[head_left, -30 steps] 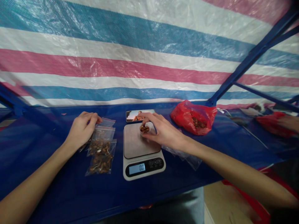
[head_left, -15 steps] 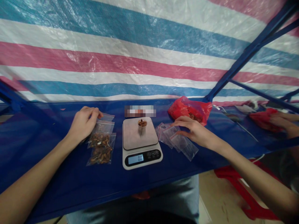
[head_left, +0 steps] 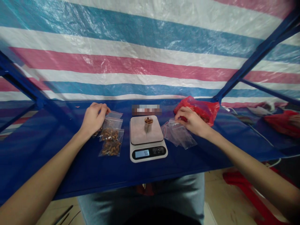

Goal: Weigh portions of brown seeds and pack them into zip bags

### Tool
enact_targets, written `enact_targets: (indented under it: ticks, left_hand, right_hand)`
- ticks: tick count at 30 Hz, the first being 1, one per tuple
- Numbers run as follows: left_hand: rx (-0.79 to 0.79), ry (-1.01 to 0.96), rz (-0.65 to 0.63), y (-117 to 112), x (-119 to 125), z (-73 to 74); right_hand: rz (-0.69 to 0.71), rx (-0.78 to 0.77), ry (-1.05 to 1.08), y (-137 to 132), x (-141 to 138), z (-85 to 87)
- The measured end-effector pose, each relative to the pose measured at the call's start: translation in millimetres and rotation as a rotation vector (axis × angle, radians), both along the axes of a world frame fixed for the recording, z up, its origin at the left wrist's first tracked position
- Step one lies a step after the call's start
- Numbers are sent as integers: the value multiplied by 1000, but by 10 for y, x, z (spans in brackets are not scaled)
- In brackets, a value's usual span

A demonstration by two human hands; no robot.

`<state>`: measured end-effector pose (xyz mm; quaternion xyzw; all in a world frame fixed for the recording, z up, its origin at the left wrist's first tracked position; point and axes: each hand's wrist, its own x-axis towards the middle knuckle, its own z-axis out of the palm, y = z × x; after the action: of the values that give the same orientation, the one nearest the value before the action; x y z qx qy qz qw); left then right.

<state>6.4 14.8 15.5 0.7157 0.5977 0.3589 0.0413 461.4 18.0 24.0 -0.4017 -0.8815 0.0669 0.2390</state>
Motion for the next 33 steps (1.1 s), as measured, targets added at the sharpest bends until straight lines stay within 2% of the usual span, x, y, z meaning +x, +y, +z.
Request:
enact_targets:
  ticks: [3, 6, 9, 10, 13, 18, 22, 25, 28, 33]
  left_hand:
    - [47, -26, -29, -36, 49, 116]
    - [82, -48, -114, -77, 196, 319]
    - [89, -35, -253, -97, 443, 583]
    - [78, -27, -336, -98, 541, 671]
    - [35, -32, -524, -89, 842, 898]
    - [-88, -58, -721, -34, 1236, 1115]
    - [-29, -120, -806, 114, 1345, 1164]
    - [56, -107, -781, 241, 1325, 1138]
    - [90, -48, -693, 299, 1280, 1101]
    - [182, 72, -546, 287, 1229, 1145]
  right_hand:
    - [-28, 101, 47, 63, -7, 262]
    - [-91, 235, 72, 70, -89, 606]
    - [-87, 353, 91, 14, -270, 928]
    - [-61, 377, 92, -15, -350, 1014]
    - [38, 420, 108, -107, -618, 1184]
    - [168, 476, 197, -172, -1013, 1249]
    - [216, 444, 261, -89, -1145, 1280]
    - [213, 419, 287, 12, -1162, 1287]
    - [210, 432, 254, 96, -1179, 1256]
    - [401, 428, 99, 204, -1265, 1200]
